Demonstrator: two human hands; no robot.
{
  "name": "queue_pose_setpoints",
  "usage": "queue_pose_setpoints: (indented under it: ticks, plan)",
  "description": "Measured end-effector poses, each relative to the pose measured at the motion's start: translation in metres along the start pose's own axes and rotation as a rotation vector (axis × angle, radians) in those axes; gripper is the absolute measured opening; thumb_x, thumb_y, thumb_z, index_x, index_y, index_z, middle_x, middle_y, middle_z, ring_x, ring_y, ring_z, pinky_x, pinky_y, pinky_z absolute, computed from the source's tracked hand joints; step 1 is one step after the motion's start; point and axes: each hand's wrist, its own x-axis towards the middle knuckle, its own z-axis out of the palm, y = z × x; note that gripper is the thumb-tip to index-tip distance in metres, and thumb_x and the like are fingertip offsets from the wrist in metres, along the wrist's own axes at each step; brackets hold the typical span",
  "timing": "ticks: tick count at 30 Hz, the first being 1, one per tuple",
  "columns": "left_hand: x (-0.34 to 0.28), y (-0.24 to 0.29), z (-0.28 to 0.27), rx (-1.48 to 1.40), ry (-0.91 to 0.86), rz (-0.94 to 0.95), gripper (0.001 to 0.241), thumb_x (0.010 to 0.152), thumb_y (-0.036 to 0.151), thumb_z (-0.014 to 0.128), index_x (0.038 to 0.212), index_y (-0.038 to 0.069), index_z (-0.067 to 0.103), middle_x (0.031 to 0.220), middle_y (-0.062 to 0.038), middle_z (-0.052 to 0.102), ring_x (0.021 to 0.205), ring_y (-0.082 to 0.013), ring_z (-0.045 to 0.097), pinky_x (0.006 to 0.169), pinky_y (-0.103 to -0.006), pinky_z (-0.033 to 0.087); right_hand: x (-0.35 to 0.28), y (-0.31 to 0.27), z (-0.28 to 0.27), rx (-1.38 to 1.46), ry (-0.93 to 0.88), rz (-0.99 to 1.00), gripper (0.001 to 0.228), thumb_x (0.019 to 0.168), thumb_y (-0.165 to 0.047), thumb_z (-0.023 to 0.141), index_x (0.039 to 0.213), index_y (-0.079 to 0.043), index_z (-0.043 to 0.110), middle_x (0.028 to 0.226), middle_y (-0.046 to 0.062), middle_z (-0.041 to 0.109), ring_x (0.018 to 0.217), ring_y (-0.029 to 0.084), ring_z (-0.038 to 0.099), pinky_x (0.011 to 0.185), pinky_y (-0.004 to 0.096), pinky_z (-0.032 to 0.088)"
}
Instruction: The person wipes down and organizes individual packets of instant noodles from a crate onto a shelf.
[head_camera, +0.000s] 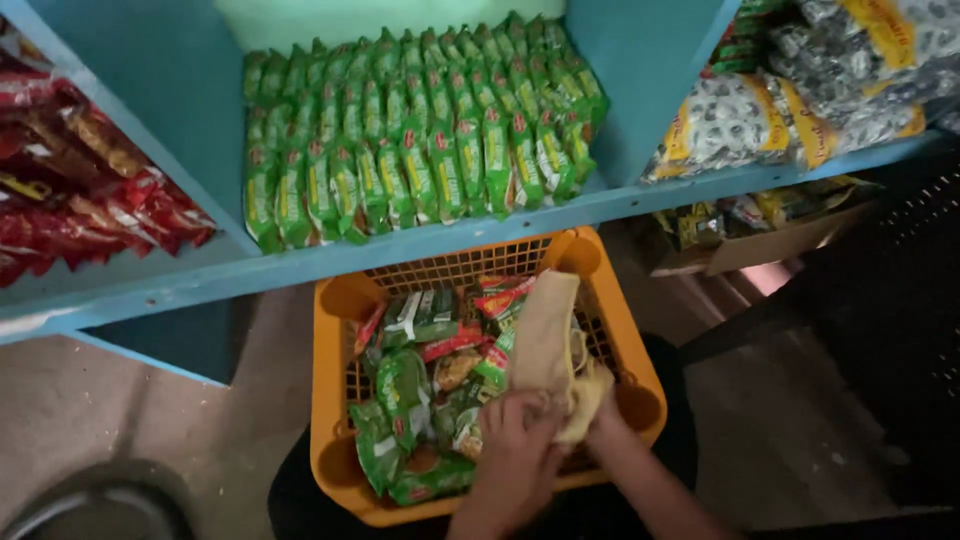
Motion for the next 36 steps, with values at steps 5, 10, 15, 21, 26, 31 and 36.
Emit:
queue_pose_setpoints:
  ticks: [5,10,15,21,26,31,36]
  plan:
    - [0.003,-0.012,0.011,0.142,0.086,0.015,0.056,0.094,0.035,0.061,0.132,-0.006,0.054,0.156,-0.033,0.034,0.149,-0.0545,0.025,0.118,-0.0675,0.014,-0.002,0.059,-0.033,-0.567,-0.029,-0.440,0.044,0.097,-0.033,0.058,0.129,-0.003,0.061,0.127,0.012,0.067,0.115,0.028,0.065,0.096,0.045,0.054]
    - [0.016,-0.037,0.014,0.137,0.143,-0.052,0.059,0.105,0.034,0.039,0.147,-0.007,0.047,0.163,-0.030,0.034,0.156,-0.0513,0.024,0.125,-0.0629,0.018,-0.012,0.054,0.004,-0.725,0.095,-0.445,0.041,0.100,-0.032,0.056,0.125,-0.002,0.065,0.122,0.011,0.070,0.110,0.026,0.067,0.092,0.043,0.054]
    - [-0.004,-0.022,0.022,0.102,0.025,0.009,0.058,0.107,0.027,0.040,0.153,-0.009,0.044,0.165,-0.028,0.035,0.157,-0.0506,0.025,0.127,-0.0612,0.023,0.017,0.051,-0.056,0.071,0.292,-0.073,0.038,0.103,-0.023,0.055,0.138,-0.007,0.053,0.119,0.009,0.063,0.100,0.024,0.064,0.084,0.042,0.051]
    - [-0.024,-0.018,0.051,-0.038,-0.082,-0.127,0.057,0.090,0.026,0.066,0.137,-0.004,0.053,0.148,-0.027,0.042,0.139,-0.0488,0.038,0.116,-0.0593,0.029,0.005,0.035,-0.030,-0.457,0.150,-0.165,0.028,0.108,-0.030,0.053,0.114,-0.003,0.060,0.098,0.007,0.067,0.086,0.022,0.065,0.075,0.038,0.052]
    - [0.015,-0.028,0.032,0.029,0.432,-0.082,0.043,0.097,0.023,0.054,0.131,-0.002,0.048,0.149,-0.025,0.043,0.138,-0.0462,0.042,0.117,-0.0579,0.031,-0.020,0.018,0.035,-0.894,0.033,-0.256,0.042,0.111,-0.036,0.051,0.094,0.000,0.066,0.082,0.006,0.069,0.075,0.020,0.066,0.068,0.034,0.052]
    - [0.018,-0.065,0.016,-0.113,0.381,-0.137,0.037,0.107,0.022,0.044,0.126,-0.006,0.058,0.131,-0.026,0.059,0.122,-0.0424,0.056,0.105,-0.0526,0.042,-0.059,-0.027,0.091,-0.646,-0.023,-0.349,0.039,0.104,-0.035,0.061,0.097,0.003,0.071,0.083,0.006,0.066,0.074,0.019,0.060,0.065,0.035,0.048]
    - [-0.032,-0.188,0.075,-0.345,0.364,-0.475,0.038,0.107,0.026,0.048,0.093,-0.004,0.067,0.088,-0.019,0.067,0.084,-0.0328,0.064,0.078,-0.0435,0.051,-0.054,-0.012,0.046,-0.687,-0.067,-0.106,0.047,0.113,-0.036,0.059,0.093,0.006,0.070,0.075,0.003,0.057,0.069,0.011,0.053,0.062,0.032,0.043]
